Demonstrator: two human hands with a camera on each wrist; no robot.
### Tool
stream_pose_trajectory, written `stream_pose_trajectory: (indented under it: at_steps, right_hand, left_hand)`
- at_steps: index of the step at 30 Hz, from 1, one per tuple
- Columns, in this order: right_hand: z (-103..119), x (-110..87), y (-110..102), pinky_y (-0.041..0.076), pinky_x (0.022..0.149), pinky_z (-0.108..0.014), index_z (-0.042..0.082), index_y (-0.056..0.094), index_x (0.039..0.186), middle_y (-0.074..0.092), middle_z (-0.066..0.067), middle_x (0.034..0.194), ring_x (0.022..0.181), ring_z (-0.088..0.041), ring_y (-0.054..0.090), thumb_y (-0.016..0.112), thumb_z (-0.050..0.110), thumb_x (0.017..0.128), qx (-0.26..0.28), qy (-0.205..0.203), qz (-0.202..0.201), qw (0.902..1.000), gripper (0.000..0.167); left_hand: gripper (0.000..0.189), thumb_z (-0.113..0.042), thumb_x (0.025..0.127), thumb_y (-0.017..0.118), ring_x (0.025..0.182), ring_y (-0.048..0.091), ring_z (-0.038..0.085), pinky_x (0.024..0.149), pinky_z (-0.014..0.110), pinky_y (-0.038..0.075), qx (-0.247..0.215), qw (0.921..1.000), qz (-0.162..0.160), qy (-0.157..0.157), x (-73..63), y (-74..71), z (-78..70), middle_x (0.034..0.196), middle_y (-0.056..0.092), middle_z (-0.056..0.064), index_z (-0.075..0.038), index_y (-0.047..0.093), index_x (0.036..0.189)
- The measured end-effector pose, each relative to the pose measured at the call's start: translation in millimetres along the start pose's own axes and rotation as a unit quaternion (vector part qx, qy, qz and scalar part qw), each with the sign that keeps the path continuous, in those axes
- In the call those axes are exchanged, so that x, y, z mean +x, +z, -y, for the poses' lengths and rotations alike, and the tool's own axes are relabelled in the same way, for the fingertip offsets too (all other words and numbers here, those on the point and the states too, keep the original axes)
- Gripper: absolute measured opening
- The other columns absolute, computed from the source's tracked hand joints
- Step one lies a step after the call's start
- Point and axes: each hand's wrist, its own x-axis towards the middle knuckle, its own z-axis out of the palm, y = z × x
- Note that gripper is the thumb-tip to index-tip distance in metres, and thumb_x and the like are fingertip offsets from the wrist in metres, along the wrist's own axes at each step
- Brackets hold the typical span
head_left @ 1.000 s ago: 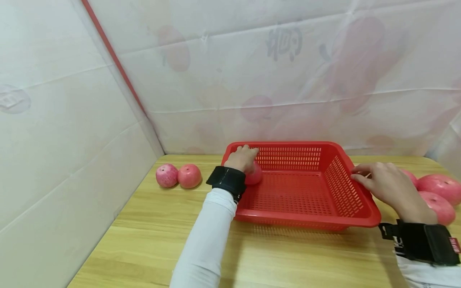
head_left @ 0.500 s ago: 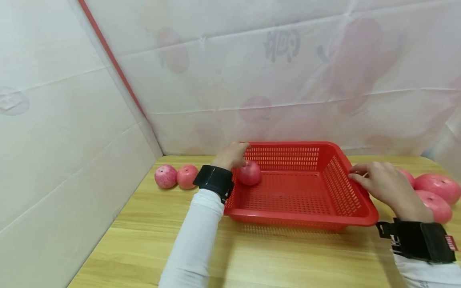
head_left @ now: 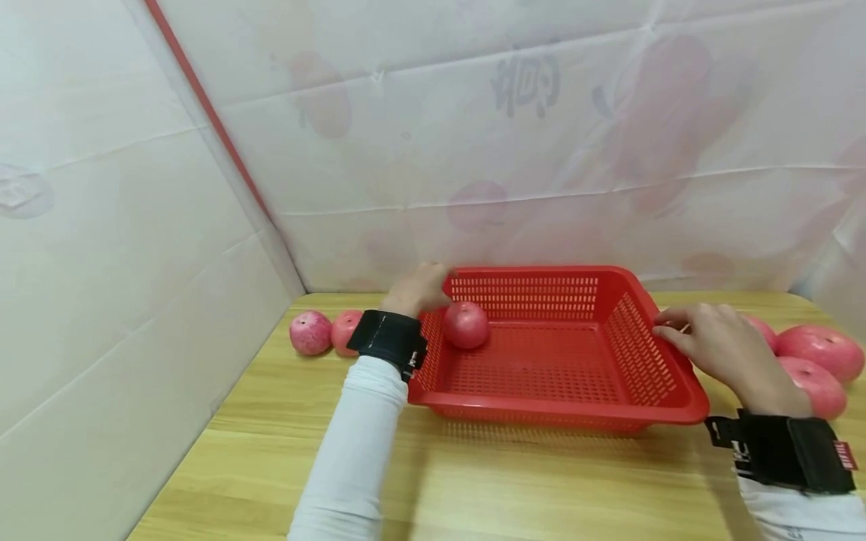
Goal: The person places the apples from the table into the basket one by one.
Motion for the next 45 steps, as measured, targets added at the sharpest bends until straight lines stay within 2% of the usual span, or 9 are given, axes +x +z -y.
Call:
stream_pose_trajectory:
  at_steps: [11,19,30,38,45]
  right_hand:
    - [1,0.6,0,0.046,0.057,-0.035,-0.004,0.076,0.100,0.073,-0.014,0.079,0.068,-0.027,0.066,0.075,0.010,0.089,0.003,0.006,0.005,1.0000,0.018]
    - [0,0.1,-1,0.046,0.057,-0.037,-0.005,0.075,0.099,0.072,-0.016,0.080,0.069,-0.030,0.066,0.076,0.010,0.089,0.001,0.006,0.004,1.0000,0.018]
    - [-1,-1.1,0,0.046,0.057,-0.035,-0.005,0.076,0.100,0.073,-0.015,0.079,0.069,-0.029,0.066,0.076,0.009,0.088,0.002,0.005,0.002,1.0000,0.019]
    - [-2,-1.3,0,0.046,0.057,-0.036,-0.004,0.076,0.100,0.073,-0.014,0.080,0.069,-0.029,0.067,0.075,0.010,0.088,0.004,0.005,0.001,1.0000,0.018]
    - [-1,-1.1,0,0.046,0.057,-0.035,-0.005,0.076,0.101,0.073,-0.015,0.080,0.069,-0.028,0.067,0.076,0.010,0.088,0.006,0.006,0.001,1.0000,0.019]
  left_hand:
    - [0.053,-0.010,0.093,0.072,0.127,0.054,0.029,0.100,0.047,0.048,0.009,0.9999,0.007,-0.002,-2.1,-4.9,8.3,0.140,0.059,0.012,-0.011,0.057,0.143]
    - [0.053,-0.009,0.093,0.071,0.124,0.055,0.029,0.098,0.047,0.049,-0.001,0.9998,0.016,-0.007,-5.4,-8.8,13.4,0.140,0.059,0.014,-0.010,0.056,0.144]
    - [0.055,-0.009,0.092,0.072,0.118,0.059,0.030,0.096,0.047,0.051,-0.011,0.9997,0.012,-0.020,-10.3,-9.6,21.8,0.136,0.061,0.014,-0.009,0.055,0.145]
    - [0.055,-0.006,0.092,0.072,0.117,0.060,0.031,0.095,0.047,0.053,-0.047,0.9981,0.019,-0.034,-14.3,-5.3,31.3,0.137,0.061,0.014,-0.009,0.054,0.144]
    - [0.054,-0.011,0.093,0.071,0.114,0.060,0.031,0.095,0.047,0.053,-0.051,0.9978,0.016,-0.040,-15.0,-4.7,39.2,0.133,0.062,0.015,-0.008,0.054,0.144]
